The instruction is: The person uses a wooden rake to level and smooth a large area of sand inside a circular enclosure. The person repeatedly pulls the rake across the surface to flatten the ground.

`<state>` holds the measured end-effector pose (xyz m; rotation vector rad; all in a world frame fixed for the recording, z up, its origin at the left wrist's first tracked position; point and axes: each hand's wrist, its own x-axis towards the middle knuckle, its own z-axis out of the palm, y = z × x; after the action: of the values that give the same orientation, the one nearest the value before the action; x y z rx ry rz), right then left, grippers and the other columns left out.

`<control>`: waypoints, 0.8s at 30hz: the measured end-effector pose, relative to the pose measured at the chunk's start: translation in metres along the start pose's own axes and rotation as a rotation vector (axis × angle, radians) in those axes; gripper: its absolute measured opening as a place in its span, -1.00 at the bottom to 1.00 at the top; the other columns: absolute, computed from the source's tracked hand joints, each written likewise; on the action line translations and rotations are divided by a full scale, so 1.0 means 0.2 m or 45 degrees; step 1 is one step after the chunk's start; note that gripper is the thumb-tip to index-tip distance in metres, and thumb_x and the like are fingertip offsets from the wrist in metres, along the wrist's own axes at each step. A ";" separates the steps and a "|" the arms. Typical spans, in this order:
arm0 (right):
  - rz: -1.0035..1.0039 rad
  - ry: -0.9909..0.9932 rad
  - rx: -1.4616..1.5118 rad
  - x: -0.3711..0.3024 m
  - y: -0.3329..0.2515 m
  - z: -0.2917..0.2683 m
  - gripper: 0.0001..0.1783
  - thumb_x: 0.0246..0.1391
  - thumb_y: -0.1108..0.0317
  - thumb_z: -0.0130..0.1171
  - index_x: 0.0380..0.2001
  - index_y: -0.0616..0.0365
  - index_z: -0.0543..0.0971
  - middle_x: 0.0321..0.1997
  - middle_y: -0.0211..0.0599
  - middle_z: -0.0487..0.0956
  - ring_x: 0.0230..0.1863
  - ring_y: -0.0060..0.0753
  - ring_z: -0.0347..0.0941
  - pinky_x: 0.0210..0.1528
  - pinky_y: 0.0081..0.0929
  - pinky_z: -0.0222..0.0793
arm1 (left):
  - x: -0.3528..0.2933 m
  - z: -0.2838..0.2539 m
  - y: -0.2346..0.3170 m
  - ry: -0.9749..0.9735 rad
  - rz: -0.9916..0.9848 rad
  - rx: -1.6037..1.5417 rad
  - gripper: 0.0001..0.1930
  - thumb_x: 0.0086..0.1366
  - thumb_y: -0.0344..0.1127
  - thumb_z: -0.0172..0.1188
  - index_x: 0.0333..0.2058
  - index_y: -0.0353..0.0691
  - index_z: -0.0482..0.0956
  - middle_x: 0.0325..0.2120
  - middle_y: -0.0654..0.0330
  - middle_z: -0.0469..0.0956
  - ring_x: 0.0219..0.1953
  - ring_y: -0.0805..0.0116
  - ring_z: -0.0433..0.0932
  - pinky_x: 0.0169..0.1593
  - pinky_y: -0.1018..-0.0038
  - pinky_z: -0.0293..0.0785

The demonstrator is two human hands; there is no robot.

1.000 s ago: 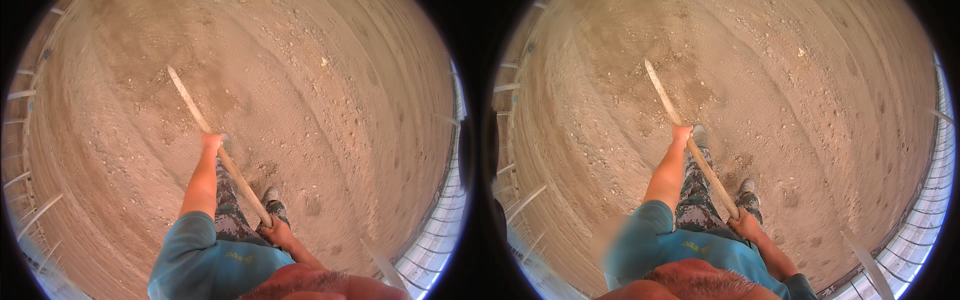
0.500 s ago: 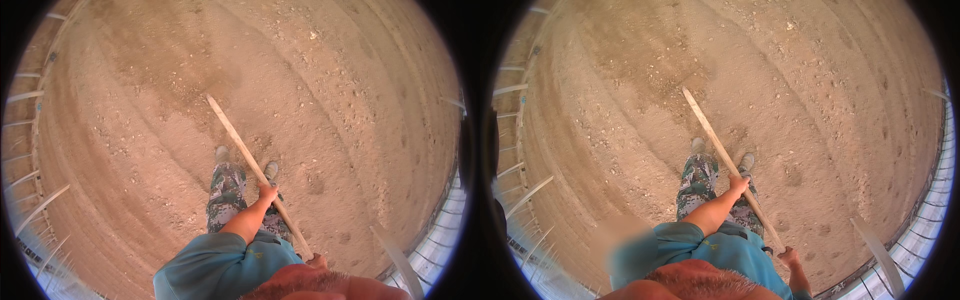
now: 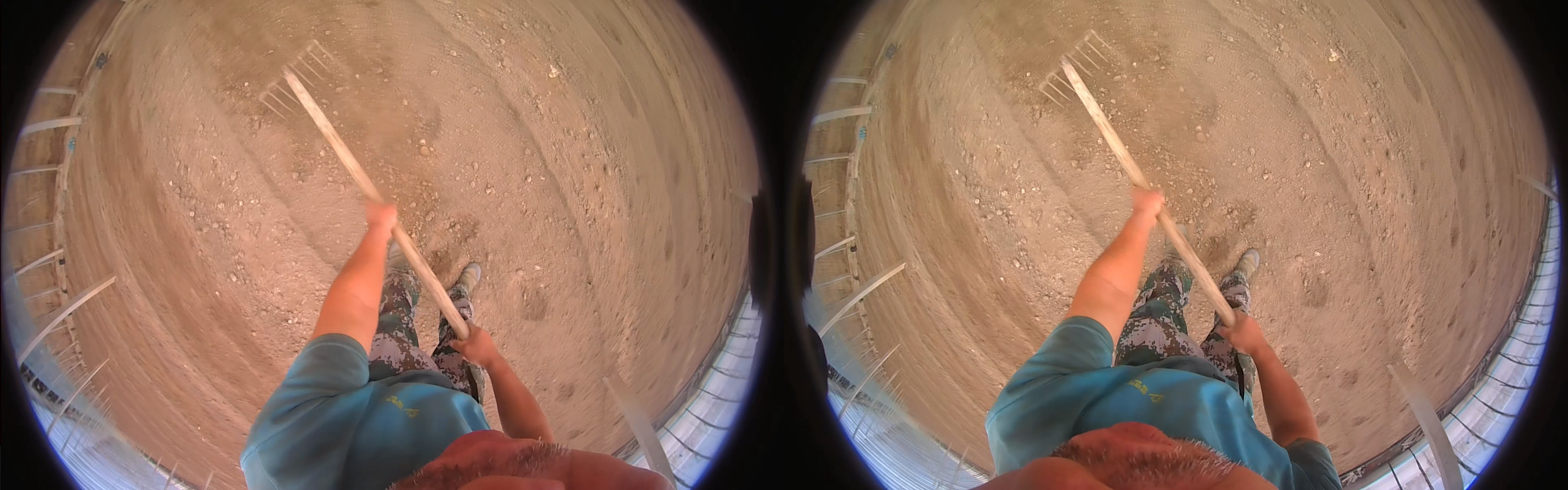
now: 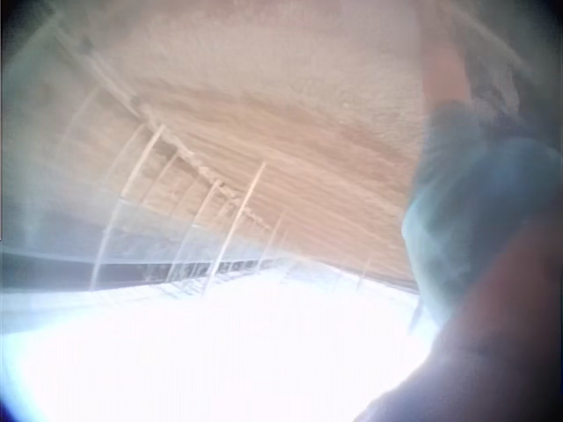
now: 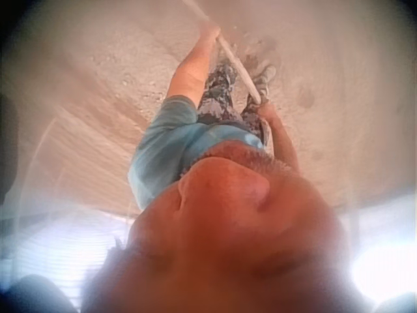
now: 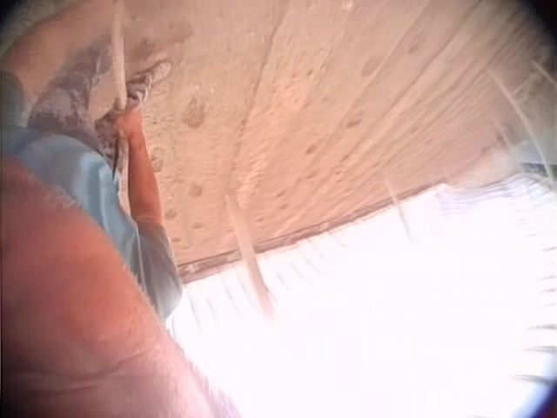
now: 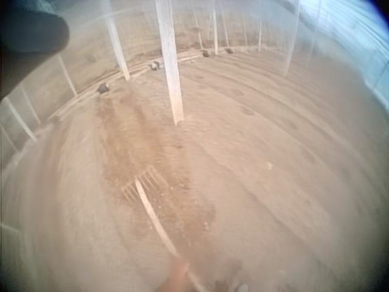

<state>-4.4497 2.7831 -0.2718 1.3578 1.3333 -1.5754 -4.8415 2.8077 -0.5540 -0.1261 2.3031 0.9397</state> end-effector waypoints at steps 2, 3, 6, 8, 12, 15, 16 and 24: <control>-0.399 -0.021 -0.047 0.17 -0.62 0.13 -0.43 0.16 0.00 0.51 -0.01 0.26 0.63 -0.16 0.23 0.75 -0.06 0.25 0.74 0.03 0.04 0.61 | 0.59 -0.50 0.15 0.186 0.096 0.027 -0.44 0.33 -0.51 0.35 0.22 -0.57 0.32 -0.36 -0.03 0.64 -0.40 0.14 0.66 -0.40 0.18 0.59; -0.363 0.104 -0.092 0.35 -0.71 0.17 -0.40 0.16 0.00 0.50 0.04 0.29 0.63 -0.14 0.25 0.74 -0.06 0.23 0.74 0.05 0.04 0.61 | 0.53 -0.34 0.27 0.132 0.165 -0.058 -0.49 0.32 -0.53 0.35 0.15 -0.55 0.35 -0.38 -0.03 0.63 -0.44 0.15 0.65 -0.45 0.19 0.56; -0.425 0.067 0.068 0.61 -1.43 0.27 -0.44 0.19 0.08 0.40 -0.09 0.50 0.65 -0.44 0.21 0.73 -0.31 0.28 0.77 -0.17 0.03 0.67 | 0.68 -0.57 0.40 0.041 0.120 -0.141 -0.54 0.29 -0.54 0.36 0.09 -0.53 0.38 -0.43 -0.01 0.62 -0.53 0.13 0.62 -0.52 0.18 0.51; -0.434 0.054 -0.062 0.86 -1.70 0.32 -0.51 0.20 0.13 0.36 -0.18 0.49 0.69 -0.44 0.24 0.73 -0.25 0.28 0.78 -0.16 0.04 0.68 | 0.72 -0.65 0.47 -0.066 0.063 -0.169 -0.49 0.27 -0.54 0.37 0.12 -0.52 0.36 -0.45 -0.01 0.62 -0.56 0.12 0.61 -0.53 0.16 0.50; -0.449 0.005 -0.233 0.81 -1.81 0.56 -0.50 0.30 0.15 0.27 -0.05 0.50 0.63 -0.34 0.22 0.76 -0.37 0.15 0.76 -0.21 -0.03 0.67 | 0.76 -0.96 0.24 -0.060 0.141 0.174 -0.28 0.30 -0.41 0.36 0.32 -0.57 0.22 -0.15 -0.26 0.66 -0.08 -0.12 0.66 -0.04 0.12 0.58; -0.434 0.144 -0.246 0.69 -1.36 0.65 -0.48 0.30 0.17 0.24 0.01 0.53 0.59 -0.20 0.39 0.73 -0.10 0.38 0.73 -0.01 0.09 0.63 | 0.53 -0.80 0.18 -0.053 0.021 0.318 -0.15 0.34 -0.34 0.32 0.46 -0.59 0.11 0.15 -0.40 0.62 0.23 -0.27 0.64 0.27 0.13 0.58; -0.321 0.055 -0.192 0.57 -1.25 0.60 -0.47 0.29 0.17 0.24 0.02 0.54 0.57 -0.14 0.46 0.71 -0.01 0.46 0.70 0.05 0.14 0.60 | 0.39 -0.73 0.16 -0.048 -0.071 0.331 -0.13 0.34 -0.33 0.30 0.49 -0.59 0.08 0.21 -0.41 0.60 0.26 -0.29 0.62 0.31 0.14 0.57; -0.184 0.088 -0.221 -0.10 -0.10 0.37 -0.51 0.22 0.10 0.31 0.01 0.31 0.58 -0.12 0.38 0.72 0.00 0.47 0.69 0.11 0.17 0.59 | -0.07 -0.39 -0.25 -0.038 -0.151 0.339 -0.19 0.29 -0.40 0.31 0.40 -0.53 0.10 0.15 -0.44 0.61 0.21 -0.30 0.67 0.26 0.11 0.62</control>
<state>-4.4842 2.7158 -0.2518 1.2433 1.6022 -1.4771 -4.8547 2.7178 -0.5333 -0.1327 2.3411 0.5658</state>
